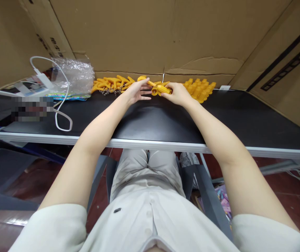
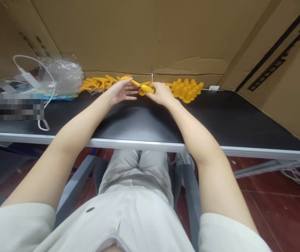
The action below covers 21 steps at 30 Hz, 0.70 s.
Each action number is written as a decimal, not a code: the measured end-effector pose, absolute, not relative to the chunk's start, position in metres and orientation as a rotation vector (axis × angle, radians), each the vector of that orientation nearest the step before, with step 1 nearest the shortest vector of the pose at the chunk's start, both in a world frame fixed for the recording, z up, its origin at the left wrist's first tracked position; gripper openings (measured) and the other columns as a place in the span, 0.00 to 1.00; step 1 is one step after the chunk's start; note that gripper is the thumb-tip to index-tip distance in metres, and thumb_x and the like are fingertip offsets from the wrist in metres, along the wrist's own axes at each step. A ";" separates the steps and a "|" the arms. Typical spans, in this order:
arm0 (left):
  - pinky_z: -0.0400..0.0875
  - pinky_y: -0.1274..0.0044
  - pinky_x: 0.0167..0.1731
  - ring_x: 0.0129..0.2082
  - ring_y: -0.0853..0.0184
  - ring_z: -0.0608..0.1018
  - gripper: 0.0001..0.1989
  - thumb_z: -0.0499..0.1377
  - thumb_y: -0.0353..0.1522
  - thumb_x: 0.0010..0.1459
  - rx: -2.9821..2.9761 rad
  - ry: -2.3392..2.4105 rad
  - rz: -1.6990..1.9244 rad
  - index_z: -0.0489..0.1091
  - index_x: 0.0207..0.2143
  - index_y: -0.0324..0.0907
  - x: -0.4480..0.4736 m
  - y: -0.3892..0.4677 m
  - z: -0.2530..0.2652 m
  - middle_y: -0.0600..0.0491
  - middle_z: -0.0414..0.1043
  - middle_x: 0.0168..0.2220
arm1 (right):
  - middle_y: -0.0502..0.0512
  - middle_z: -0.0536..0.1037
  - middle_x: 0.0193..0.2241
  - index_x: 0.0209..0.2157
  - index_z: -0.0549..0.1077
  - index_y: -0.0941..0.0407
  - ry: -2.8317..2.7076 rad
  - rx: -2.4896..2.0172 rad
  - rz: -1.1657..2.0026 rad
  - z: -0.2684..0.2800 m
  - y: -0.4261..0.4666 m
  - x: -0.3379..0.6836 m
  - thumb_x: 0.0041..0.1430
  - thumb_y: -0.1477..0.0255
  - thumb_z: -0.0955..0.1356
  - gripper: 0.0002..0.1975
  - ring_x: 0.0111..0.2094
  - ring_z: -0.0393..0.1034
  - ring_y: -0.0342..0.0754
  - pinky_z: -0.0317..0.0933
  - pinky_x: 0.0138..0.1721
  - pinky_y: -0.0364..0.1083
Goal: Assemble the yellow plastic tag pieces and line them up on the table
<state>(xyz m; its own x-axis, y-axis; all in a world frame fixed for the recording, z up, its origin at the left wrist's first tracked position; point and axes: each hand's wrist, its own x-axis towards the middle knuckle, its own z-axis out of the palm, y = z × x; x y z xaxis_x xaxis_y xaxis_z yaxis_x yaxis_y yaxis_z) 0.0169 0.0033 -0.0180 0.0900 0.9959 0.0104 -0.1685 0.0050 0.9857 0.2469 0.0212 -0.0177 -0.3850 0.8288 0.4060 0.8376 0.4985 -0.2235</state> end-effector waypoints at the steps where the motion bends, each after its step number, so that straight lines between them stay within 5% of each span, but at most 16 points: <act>1: 0.77 0.47 0.67 0.67 0.40 0.81 0.23 0.71 0.53 0.63 1.137 1.017 1.208 0.78 0.46 0.44 0.015 0.004 -0.017 0.38 0.84 0.57 | 0.63 0.87 0.51 0.53 0.85 0.56 -2.277 -1.372 -0.022 -0.018 0.022 0.248 0.68 0.62 0.72 0.18 0.51 0.80 0.64 0.69 0.54 0.56; 7: 0.86 0.58 0.53 0.51 0.45 0.89 0.27 0.62 0.60 0.68 1.124 1.101 1.139 0.78 0.46 0.46 0.007 0.025 -0.027 0.43 0.88 0.42 | 0.64 0.87 0.50 0.53 0.85 0.56 -2.292 -1.375 -0.019 -0.022 0.031 0.255 0.66 0.61 0.74 0.19 0.50 0.81 0.65 0.70 0.54 0.58; 12: 0.86 0.69 0.41 0.45 0.52 0.91 0.18 0.65 0.43 0.72 1.156 1.210 1.197 0.72 0.59 0.49 0.015 0.029 -0.035 0.46 0.86 0.45 | 0.62 0.88 0.47 0.52 0.86 0.55 -2.275 -1.326 -0.023 -0.028 0.040 0.259 0.65 0.56 0.75 0.21 0.49 0.81 0.64 0.72 0.52 0.56; 17: 0.86 0.65 0.51 0.54 0.46 0.90 0.44 0.73 0.25 0.57 1.230 1.136 1.316 0.66 0.73 0.52 0.019 0.009 -0.033 0.44 0.81 0.55 | 0.62 0.88 0.47 0.52 0.86 0.55 -2.280 -1.297 -0.006 -0.027 0.038 0.258 0.65 0.55 0.75 0.22 0.49 0.81 0.63 0.71 0.51 0.55; 21: 0.78 0.60 0.66 0.62 0.43 0.86 0.37 0.69 0.21 0.54 1.511 1.180 1.280 0.75 0.66 0.47 0.014 0.000 -0.032 0.48 0.82 0.49 | 0.64 0.88 0.50 0.51 0.86 0.57 -2.324 -1.293 0.019 -0.024 0.034 0.257 0.66 0.59 0.75 0.19 0.50 0.82 0.64 0.70 0.53 0.55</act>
<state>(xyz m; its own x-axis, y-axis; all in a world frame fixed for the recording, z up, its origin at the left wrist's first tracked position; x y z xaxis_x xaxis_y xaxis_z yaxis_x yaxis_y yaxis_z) 0.0137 -0.0001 -0.0315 0.0473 0.9724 0.2283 0.1481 -0.2328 0.9612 0.2569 0.0341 -0.0236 -0.4404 0.8044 0.3988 0.7979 0.5543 -0.2370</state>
